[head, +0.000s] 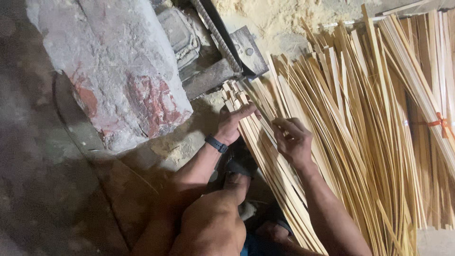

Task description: The person feeds thin wooden sticks into a stationary blade machine to shave their edges. They handle the sticks by hand, feeding them one by one or in small groups, and collect the finished pieces into a bundle.

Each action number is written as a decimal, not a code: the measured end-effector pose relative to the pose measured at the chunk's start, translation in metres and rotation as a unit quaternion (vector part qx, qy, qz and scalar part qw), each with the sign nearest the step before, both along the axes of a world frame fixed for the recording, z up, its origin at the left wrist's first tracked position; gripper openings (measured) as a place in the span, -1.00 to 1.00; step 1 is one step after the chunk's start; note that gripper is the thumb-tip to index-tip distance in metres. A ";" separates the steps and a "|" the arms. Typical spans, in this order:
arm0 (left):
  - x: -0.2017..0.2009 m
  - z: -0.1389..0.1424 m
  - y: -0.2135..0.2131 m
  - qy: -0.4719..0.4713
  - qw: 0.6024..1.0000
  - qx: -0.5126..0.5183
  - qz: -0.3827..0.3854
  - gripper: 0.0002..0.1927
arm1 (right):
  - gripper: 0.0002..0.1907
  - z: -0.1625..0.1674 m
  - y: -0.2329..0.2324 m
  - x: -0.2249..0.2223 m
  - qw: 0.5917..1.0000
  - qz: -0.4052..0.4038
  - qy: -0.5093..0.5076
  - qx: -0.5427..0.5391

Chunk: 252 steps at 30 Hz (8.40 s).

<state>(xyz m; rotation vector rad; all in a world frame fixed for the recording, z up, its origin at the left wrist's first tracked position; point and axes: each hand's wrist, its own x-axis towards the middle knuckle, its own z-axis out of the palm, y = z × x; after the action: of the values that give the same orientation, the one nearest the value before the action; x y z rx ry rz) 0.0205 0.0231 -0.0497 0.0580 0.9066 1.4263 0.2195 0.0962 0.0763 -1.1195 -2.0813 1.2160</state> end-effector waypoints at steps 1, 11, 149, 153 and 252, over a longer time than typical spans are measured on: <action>0.000 -0.003 -0.002 -0.018 1.000 0.001 -0.013 -0.55 | -0.82 0.001 0.001 -0.003 1.000 -0.012 -0.011 -0.007; 0.001 -0.036 -0.014 0.053 0.987 -0.140 -0.053 -0.41 | -0.85 0.000 0.026 -0.070 0.971 -0.007 0.002 0.237; 0.004 0.003 0.004 -0.042 0.999 -0.002 -0.009 -0.69 | -0.81 0.000 0.025 0.020 0.958 -0.032 -0.121 0.258; 0.002 0.024 0.002 0.010 1.000 -0.005 -0.019 -0.64 | -0.77 -0.013 0.004 0.020 0.997 0.076 -0.019 0.002; -0.001 -0.020 -0.005 0.030 0.998 -0.049 -0.030 -0.66 | -0.99 -0.002 0.039 -0.090 0.988 0.031 -0.070 0.137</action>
<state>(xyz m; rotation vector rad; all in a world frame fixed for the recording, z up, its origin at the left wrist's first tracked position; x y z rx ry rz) 0.0200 0.0182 -0.0692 0.0546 1.0148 1.3294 0.1291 0.1350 0.0743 -1.0436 -2.3187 0.8637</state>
